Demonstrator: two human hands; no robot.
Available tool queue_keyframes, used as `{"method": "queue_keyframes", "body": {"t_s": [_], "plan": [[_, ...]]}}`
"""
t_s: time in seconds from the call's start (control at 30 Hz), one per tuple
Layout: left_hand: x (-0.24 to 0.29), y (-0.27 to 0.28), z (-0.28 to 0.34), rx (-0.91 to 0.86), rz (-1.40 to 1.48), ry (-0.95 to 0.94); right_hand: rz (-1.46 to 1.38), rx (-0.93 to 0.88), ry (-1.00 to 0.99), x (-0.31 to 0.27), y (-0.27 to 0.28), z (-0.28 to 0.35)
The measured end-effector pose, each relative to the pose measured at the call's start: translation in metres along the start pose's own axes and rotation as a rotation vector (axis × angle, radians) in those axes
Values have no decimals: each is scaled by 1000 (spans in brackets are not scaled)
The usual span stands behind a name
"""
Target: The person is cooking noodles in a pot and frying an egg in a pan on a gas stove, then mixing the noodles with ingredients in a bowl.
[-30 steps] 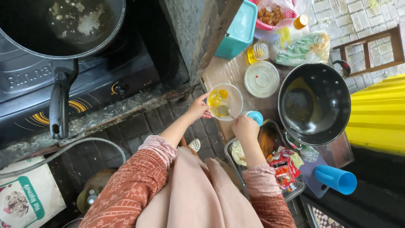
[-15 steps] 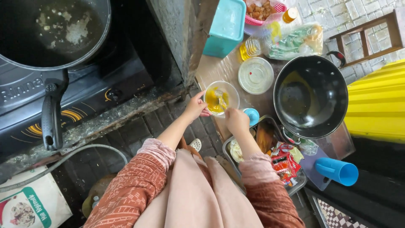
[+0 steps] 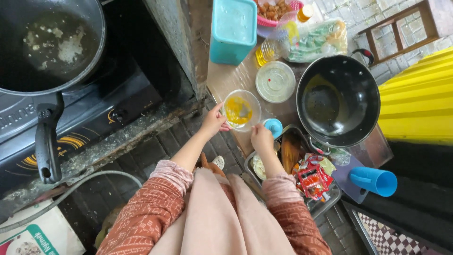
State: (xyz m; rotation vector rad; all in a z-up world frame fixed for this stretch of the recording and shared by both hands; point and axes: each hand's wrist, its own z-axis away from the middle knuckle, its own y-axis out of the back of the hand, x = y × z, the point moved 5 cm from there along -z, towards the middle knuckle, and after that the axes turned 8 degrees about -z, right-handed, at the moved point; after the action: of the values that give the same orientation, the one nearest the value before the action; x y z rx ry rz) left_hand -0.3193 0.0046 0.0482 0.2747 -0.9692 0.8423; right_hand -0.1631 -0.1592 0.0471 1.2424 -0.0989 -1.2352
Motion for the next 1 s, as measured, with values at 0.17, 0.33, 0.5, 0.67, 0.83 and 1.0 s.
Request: {"method": "queue_keyframes", "body": {"t_s": [0.17,0.33,0.5,0.67,0.83,1.0], "plan": [[-7,-1,6,6,-17,11,39,72,-59,9,8,0],[1,0,5,-11,-24,0,106,26,-7,-12,13,-8],[1,14,-1,20,19,-1,333,138,208,-13,3,4],[-15,8,0,-34,16,27,815,410,380,-41,-9,11],[4,22,12,-12,37,36,792,502,516,-11,-5,15],[-7,14,3,-50,16,27,748,463,601,-41,-12,13]]}}
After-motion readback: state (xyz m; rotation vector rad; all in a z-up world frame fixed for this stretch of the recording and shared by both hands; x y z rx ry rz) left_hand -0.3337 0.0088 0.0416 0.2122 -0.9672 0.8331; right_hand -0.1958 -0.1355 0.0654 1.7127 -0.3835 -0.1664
